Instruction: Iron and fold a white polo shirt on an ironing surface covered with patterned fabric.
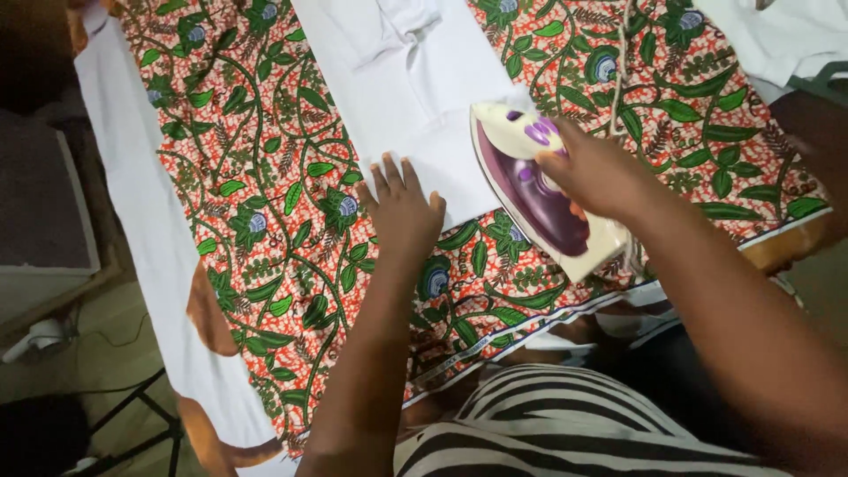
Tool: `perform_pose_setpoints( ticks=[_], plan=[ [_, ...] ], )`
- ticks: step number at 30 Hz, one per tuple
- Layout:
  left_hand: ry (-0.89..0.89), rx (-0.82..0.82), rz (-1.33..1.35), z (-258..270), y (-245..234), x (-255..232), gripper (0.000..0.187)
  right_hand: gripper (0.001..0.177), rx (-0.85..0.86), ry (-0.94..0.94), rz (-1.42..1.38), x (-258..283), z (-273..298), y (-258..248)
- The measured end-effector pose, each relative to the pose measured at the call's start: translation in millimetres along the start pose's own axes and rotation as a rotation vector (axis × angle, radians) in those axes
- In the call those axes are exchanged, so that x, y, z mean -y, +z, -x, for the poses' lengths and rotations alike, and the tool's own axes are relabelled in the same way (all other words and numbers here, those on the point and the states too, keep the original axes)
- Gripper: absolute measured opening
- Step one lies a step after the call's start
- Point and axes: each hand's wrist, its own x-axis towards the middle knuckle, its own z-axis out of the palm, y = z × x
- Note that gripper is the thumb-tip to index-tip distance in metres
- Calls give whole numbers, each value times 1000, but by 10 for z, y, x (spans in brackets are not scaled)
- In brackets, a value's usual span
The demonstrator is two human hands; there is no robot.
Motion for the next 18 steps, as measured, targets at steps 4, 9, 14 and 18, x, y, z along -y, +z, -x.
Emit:
perform_pose_setpoints(
  ticks=[4,9,14,18],
  plan=[
    [54,-33,-79,-184,358,-169,68,69,61,142,29,153,277,-154],
    [265,-131,3,-288,394,-313,66,60,20,85,44,-74,-34,-141],
    [248,-83,-15,-268,402,-285,68,54,-47,64,-65,-96,-229,-273],
    [259,-127,-20,-246,408,-274,68,45,-47,42,-152,-224,-193,-344]
  ],
)
